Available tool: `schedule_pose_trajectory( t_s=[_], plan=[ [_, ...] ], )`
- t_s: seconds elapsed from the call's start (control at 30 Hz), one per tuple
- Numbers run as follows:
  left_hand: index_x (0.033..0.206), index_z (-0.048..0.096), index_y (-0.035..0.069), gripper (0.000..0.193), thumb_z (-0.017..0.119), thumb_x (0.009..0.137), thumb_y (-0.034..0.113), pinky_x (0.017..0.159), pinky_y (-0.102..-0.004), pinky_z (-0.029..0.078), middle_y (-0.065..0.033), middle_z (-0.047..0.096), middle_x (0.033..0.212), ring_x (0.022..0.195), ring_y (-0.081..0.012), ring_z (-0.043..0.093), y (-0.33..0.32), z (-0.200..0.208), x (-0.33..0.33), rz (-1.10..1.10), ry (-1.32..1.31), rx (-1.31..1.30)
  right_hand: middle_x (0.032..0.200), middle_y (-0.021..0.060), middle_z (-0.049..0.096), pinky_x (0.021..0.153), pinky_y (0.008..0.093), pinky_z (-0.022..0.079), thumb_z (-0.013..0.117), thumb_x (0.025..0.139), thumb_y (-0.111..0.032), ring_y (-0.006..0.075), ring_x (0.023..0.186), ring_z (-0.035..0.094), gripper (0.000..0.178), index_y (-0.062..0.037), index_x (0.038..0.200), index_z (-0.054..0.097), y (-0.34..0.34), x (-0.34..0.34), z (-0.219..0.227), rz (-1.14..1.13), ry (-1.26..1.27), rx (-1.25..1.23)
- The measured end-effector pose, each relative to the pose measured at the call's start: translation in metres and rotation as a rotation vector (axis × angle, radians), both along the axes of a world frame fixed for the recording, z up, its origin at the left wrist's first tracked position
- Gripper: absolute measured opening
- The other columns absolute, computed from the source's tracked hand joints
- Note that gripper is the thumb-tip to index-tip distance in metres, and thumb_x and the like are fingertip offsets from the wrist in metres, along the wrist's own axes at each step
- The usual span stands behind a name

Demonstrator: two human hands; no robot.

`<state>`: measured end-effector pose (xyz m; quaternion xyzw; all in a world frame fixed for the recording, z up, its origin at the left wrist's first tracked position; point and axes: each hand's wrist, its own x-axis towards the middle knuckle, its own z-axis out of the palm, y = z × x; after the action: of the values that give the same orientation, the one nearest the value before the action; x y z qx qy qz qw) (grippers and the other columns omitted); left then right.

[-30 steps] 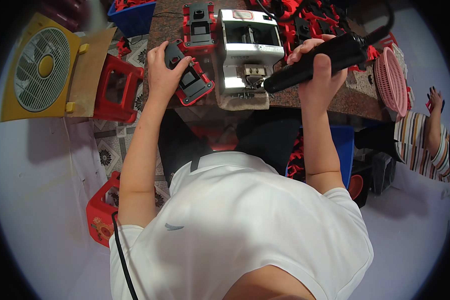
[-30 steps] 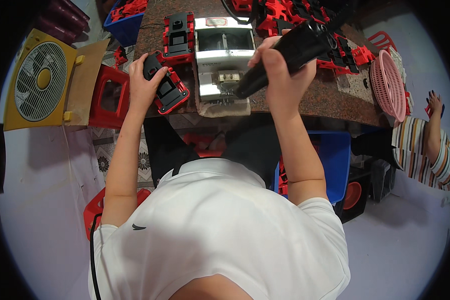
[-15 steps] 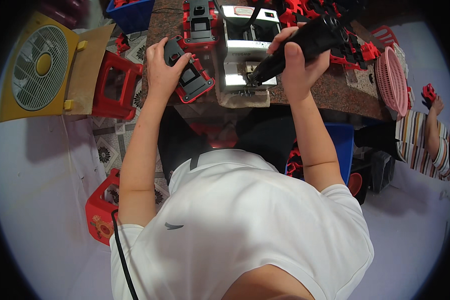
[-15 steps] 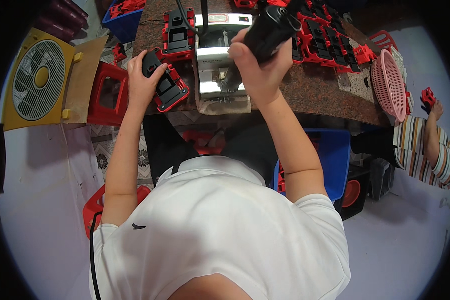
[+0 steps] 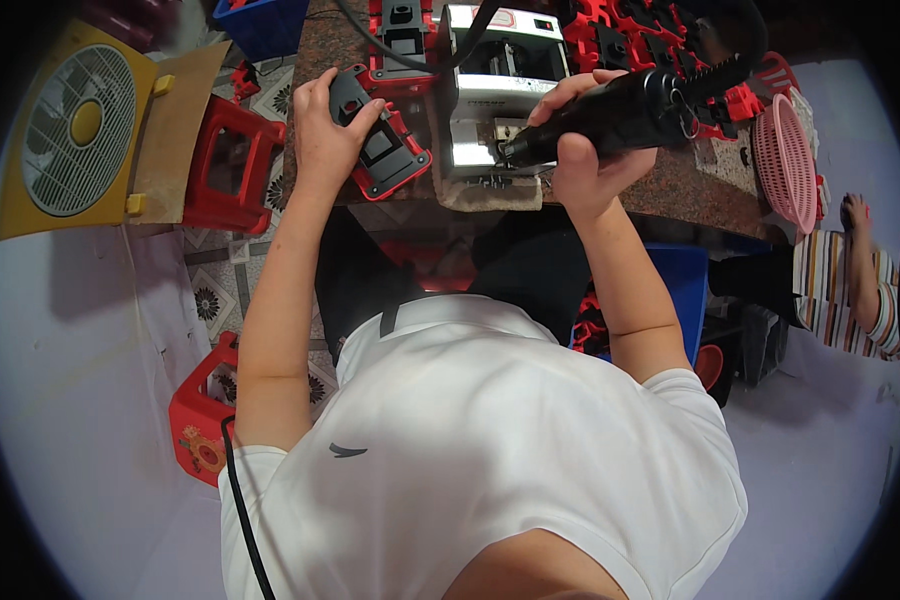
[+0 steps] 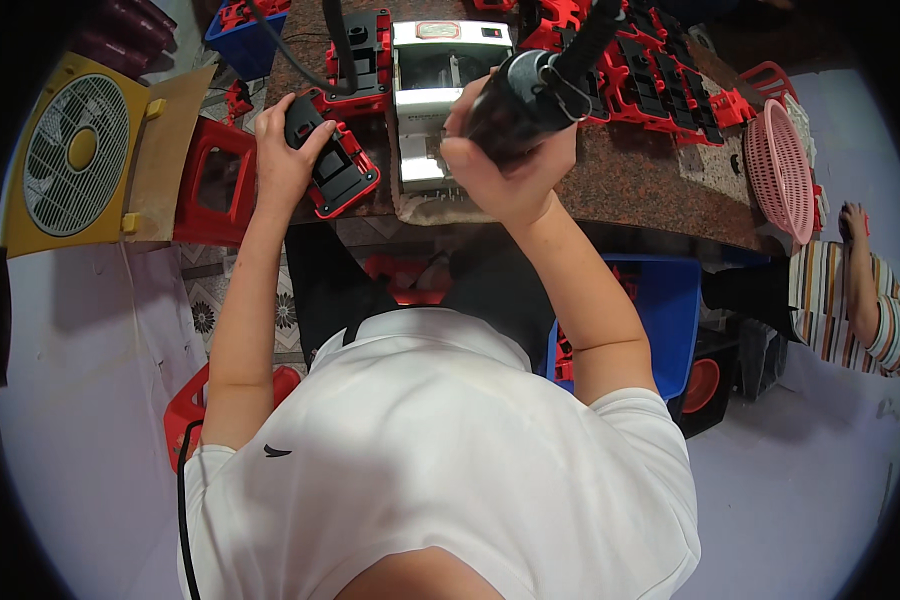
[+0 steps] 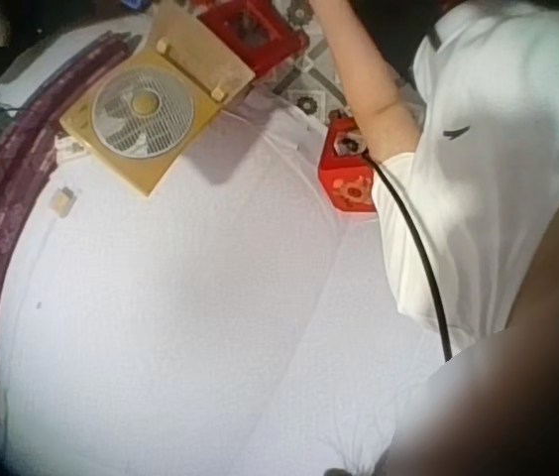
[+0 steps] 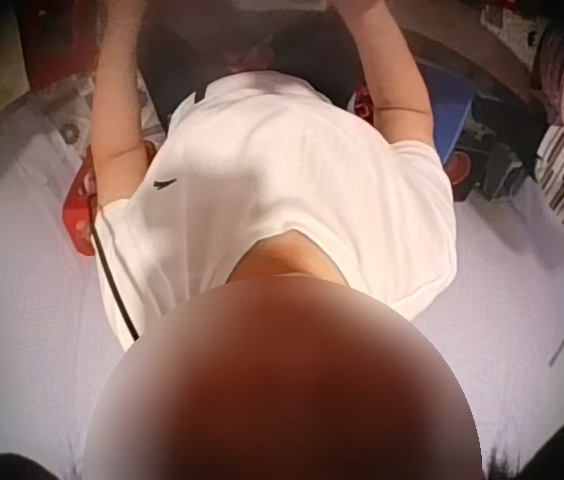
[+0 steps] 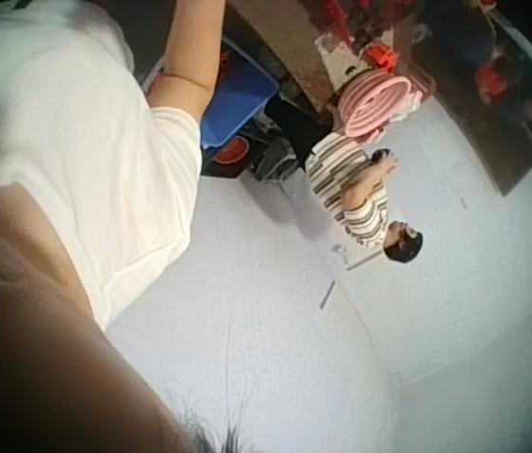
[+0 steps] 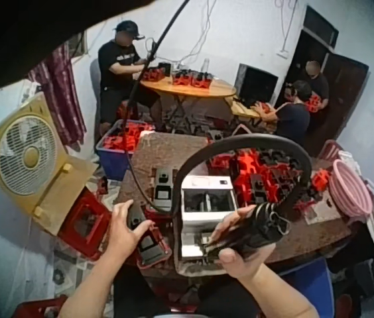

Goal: The person is assembling electronic components using an electric screwdriver.

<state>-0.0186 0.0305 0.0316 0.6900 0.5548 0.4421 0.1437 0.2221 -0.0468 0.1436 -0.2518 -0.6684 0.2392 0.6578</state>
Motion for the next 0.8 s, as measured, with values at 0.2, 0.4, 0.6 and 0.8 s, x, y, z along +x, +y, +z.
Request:
schedule_pose_trajectory(
  t_s=[0.2, 0.4, 0.6, 0.8],
  plan=[
    [0.128, 0.050, 0.002, 0.072, 0.078, 0.073, 0.039, 0.093, -0.0391, 0.044, -0.0158, 0.047, 0.121, 0.111, -0.0309, 0.051, 0.000, 0.003, 0.002, -0.018, -0.004, -0.035, 0.083, 0.0156, 0.058, 0.063, 0.0319, 0.052, 0.071, 0.083, -0.030, 0.0204, 0.070, 0.060, 0.058, 0.0040, 0.117, 0.038, -0.007, -0.004, -0.008, -0.109, -0.038, 0.000],
    [0.128, 0.050, 0.002, 0.072, 0.078, 0.073, 0.039, 0.092, -0.0390, 0.045, -0.0158, 0.047, 0.120, 0.110, -0.0308, 0.052, -0.001, 0.003, 0.002, -0.005, -0.015, -0.033, 0.084, 0.0166, 0.060, 0.060, 0.0300, 0.052, 0.069, 0.086, -0.029, 0.0194, 0.066, 0.060, 0.053, 0.0043, 0.115, 0.040, 0.007, 0.000, 0.003, -0.095, -0.014, -0.001],
    [0.127, 0.051, 0.002, 0.071, 0.079, 0.072, 0.038, 0.092, -0.0392, 0.045, -0.0157, 0.047, 0.119, 0.110, -0.0310, 0.052, 0.003, 0.001, 0.002, -0.020, -0.018, -0.014, 0.075, 0.0050, 0.062, 0.054, 0.0239, 0.048, 0.069, 0.087, -0.015, 0.0107, 0.058, 0.059, 0.027, -0.0006, 0.096, 0.049, 0.032, 0.009, 0.005, -0.041, 0.074, -0.250],
    [0.126, 0.051, 0.001, 0.071, 0.079, 0.072, 0.037, 0.092, -0.0404, 0.045, -0.0157, 0.048, 0.118, 0.109, -0.0322, 0.052, -0.002, 0.002, -0.004, 0.008, -0.027, -0.009, 0.072, 0.0073, 0.060, 0.049, 0.0264, 0.048, 0.057, 0.094, -0.033, 0.0132, 0.055, 0.057, 0.032, -0.0019, 0.100, 0.051, 0.046, -0.015, 0.055, 0.027, 0.213, -0.183]
  ],
)
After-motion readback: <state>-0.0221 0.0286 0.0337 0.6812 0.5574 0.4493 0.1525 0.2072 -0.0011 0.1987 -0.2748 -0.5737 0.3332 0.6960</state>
